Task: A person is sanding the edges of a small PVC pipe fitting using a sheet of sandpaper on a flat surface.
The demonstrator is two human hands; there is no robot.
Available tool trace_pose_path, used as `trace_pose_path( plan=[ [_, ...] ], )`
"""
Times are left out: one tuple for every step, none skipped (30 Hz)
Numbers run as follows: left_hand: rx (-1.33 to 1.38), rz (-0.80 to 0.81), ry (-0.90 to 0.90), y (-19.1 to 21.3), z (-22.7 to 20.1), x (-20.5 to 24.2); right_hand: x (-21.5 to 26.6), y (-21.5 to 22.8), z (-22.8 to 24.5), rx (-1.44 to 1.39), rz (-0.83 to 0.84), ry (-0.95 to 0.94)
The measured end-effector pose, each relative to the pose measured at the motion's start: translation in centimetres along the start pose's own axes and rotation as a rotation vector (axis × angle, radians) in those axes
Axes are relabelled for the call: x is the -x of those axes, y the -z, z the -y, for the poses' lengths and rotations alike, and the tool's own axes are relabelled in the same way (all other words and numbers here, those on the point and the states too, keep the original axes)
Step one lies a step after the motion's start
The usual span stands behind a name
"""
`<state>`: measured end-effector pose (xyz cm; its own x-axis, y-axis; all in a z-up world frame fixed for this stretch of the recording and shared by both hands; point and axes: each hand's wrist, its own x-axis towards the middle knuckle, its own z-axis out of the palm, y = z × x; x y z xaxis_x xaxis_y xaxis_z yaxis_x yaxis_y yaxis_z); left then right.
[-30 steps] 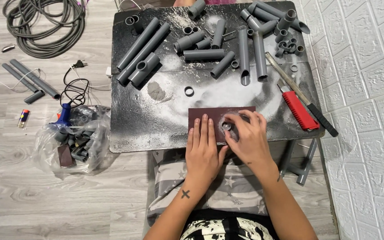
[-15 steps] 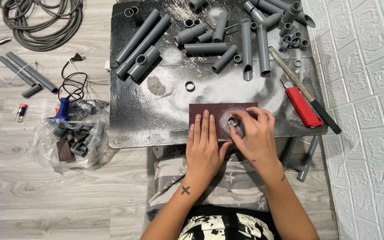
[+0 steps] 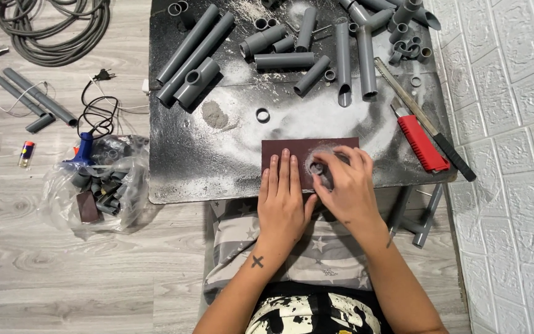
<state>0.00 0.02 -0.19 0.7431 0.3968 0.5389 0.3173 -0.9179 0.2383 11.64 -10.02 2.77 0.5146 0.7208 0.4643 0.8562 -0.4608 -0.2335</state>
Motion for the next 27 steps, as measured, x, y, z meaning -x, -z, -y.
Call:
trace_pose_path(
  plan=[
    [0.001, 0.001, -0.001, 0.0, -0.1, 0.0, -0.2, 0.2, -0.1, 0.001, 0.000, -0.001],
    [0.006, -0.003, 0.000, 0.0, -0.1, 0.0, -0.5, 0.3, -0.1, 0.002, -0.006, -0.007],
    [0.009, -0.007, 0.003, 0.0, 0.0, 0.0, -0.9, 0.4, -0.2, 0.000, -0.012, -0.010],
    [0.008, -0.008, 0.004, 0.0, 0.0, -0.1, -0.6, 0.5, -0.4, -0.001, -0.012, -0.009],
    [0.008, -0.009, 0.005, -0.1, 0.0, 0.0, -0.2, 0.6, -0.6, 0.023, -0.018, -0.009],
    [0.008, -0.010, 0.006, -0.1, 0.0, 0.0, 0.2, 0.7, -0.8, 0.047, -0.024, -0.009],
    [0.008, -0.009, 0.006, -0.1, 0.0, 0.0, 0.3, 0.8, -0.5, 0.047, -0.023, -0.009],
    [0.006, -0.012, 0.006, -0.1, -0.1, 0.0, 0.5, 1.0, -0.1, 0.031, -0.019, -0.008],
    [0.003, -0.015, 0.004, 0.0, -0.1, -0.1, 0.6, 1.1, 0.2, 0.016, -0.016, -0.009],
    [0.003, -0.014, 0.002, 0.0, -0.1, 0.0, 0.4, 1.0, 0.2, 0.016, -0.017, -0.010],
    [0.004, -0.018, 0.001, 0.0, -0.1, 0.0, 0.2, 0.8, 0.2, -0.002, 0.009, -0.027],
    [0.004, -0.021, 0.000, 0.0, -0.1, -0.1, -0.1, 0.7, 0.1, -0.020, 0.034, -0.044],
    [0.002, -0.023, 0.001, 0.0, -0.1, -0.1, -0.1, 0.8, -0.2, -0.022, 0.033, -0.042],
    [0.002, -0.024, 0.004, -0.1, -0.1, -0.1, -0.1, 0.9, -0.5, 0.000, 0.020, -0.036],
    [0.005, -0.023, 0.008, -0.1, -0.1, 0.0, 0.0, 1.1, -0.8, 0.023, 0.011, -0.032],
    [0.003, -0.023, 0.010, -0.1, -0.1, 0.0, 0.2, 1.1, -0.5, 0.022, 0.012, -0.031],
    [0.003, -0.020, 0.008, -0.1, -0.1, 0.0, 0.4, 1.2, -0.3, 0.013, 0.025, -0.037],
    [0.003, -0.018, 0.006, -0.1, -0.1, 0.0, 0.5, 1.3, -0.1, 0.005, 0.039, -0.044],
    [0.002, -0.017, 0.005, 0.0, -0.1, 0.0, 0.3, 1.1, 0.1, 0.004, 0.040, -0.045],
    [0.008, -0.016, 0.003, 0.1, -0.1, 0.0, 0.0, 1.0, 0.3, -0.020, 0.050, -0.049],
    [0.015, -0.019, -0.001, 0.1, 0.0, -0.2, -0.4, 0.8, 0.4, -0.043, 0.058, -0.051],
    [0.014, -0.022, -0.002, 0.2, -0.1, 0.2, -0.2, 0.5, 0.1, -0.042, 0.055, -0.050],
    [0.015, -0.028, -0.002, 0.1, -0.1, 0.0, -0.5, 0.3, -0.3, -0.018, 0.032, -0.037],
    [0.015, -0.033, -0.002, 0.1, -0.1, -0.1, -0.8, 0.1, -0.7, 0.006, 0.008, -0.025],
    [0.014, -0.039, -0.003, 0.1, -0.1, -0.2, -0.6, 0.3, -0.9, 0.006, 0.004, -0.022],
    [0.020, -0.043, -0.006, 0.0, 0.0, -0.3, -0.4, 0.4, -1.0, 0.025, -0.004, -0.032],
    [0.026, -0.039, -0.005, 0.0, -0.1, 0.0, 0.2, 0.6, -1.0, 0.040, -0.003, -0.044]
  ],
)
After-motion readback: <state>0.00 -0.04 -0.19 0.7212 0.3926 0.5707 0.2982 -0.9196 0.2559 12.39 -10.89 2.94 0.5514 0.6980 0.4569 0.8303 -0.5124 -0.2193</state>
